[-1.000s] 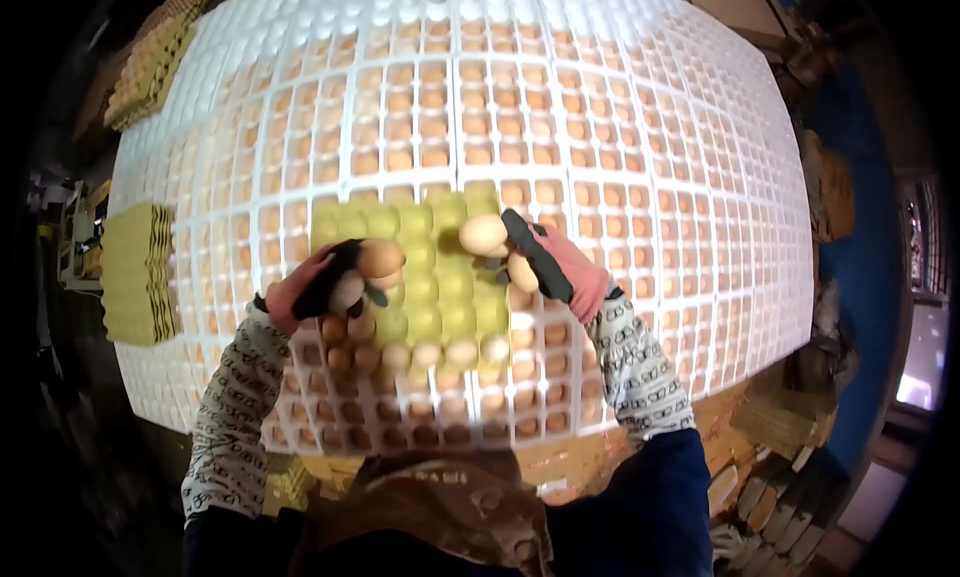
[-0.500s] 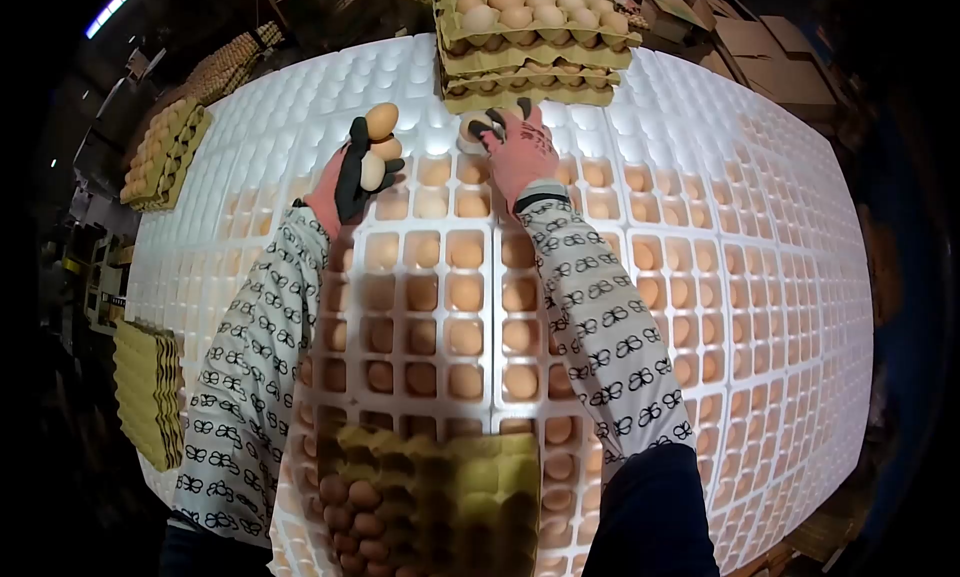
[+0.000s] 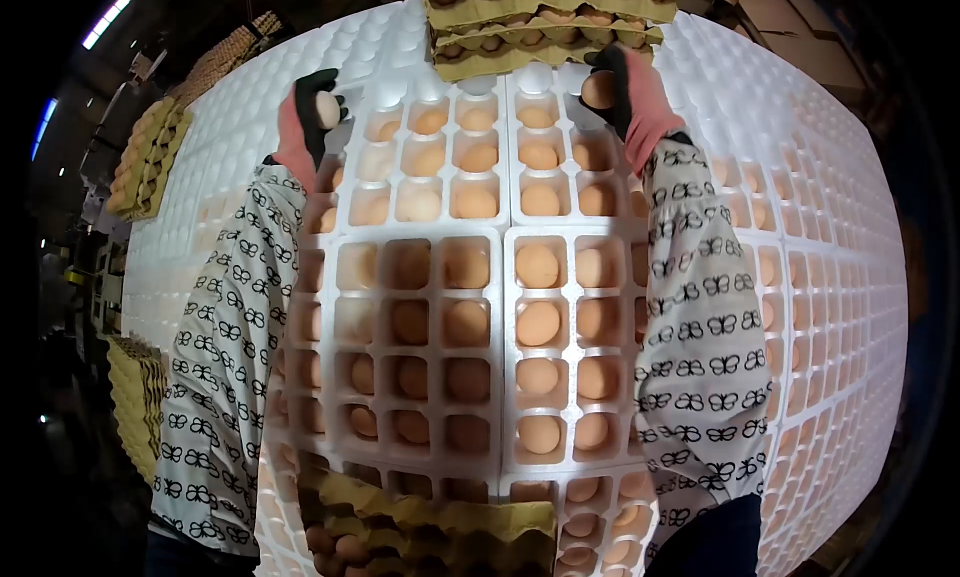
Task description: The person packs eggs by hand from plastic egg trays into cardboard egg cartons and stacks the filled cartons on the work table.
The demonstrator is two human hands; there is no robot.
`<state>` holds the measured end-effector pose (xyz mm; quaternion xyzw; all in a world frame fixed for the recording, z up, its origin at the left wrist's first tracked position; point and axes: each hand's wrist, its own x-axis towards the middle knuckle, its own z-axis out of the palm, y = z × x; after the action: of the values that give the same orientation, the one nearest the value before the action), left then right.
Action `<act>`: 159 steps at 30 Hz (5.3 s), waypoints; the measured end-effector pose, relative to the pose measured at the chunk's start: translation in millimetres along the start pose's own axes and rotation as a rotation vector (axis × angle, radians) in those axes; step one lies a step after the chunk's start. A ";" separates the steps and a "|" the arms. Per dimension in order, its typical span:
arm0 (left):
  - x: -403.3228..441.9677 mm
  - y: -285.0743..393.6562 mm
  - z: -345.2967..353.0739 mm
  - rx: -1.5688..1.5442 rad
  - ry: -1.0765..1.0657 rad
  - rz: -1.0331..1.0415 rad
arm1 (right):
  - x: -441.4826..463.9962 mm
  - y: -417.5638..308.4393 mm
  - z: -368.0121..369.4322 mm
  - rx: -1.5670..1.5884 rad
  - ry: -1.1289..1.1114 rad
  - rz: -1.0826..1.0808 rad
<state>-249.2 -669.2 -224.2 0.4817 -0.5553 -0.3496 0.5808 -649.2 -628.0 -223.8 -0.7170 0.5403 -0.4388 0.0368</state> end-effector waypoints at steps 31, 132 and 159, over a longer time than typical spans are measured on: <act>-407.9 226.4 -188.9 0.657 -0.946 0.199 | -310.1 -427.7 -78.4 0.179 -0.772 0.018; -527.6 267.8 -226.3 -0.735 -0.292 -0.936 | -420.1 -466.4 -204.1 -0.024 -0.846 0.282; -508.8 264.4 -172.6 -0.018 -0.955 -0.380 | -338.8 -440.1 -235.3 0.960 -0.598 1.077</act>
<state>-184.4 -83.7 -116.5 0.3555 -0.6583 -0.6348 0.1929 -490.3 -73.5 -47.6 -0.3493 0.5321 -0.3345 0.6950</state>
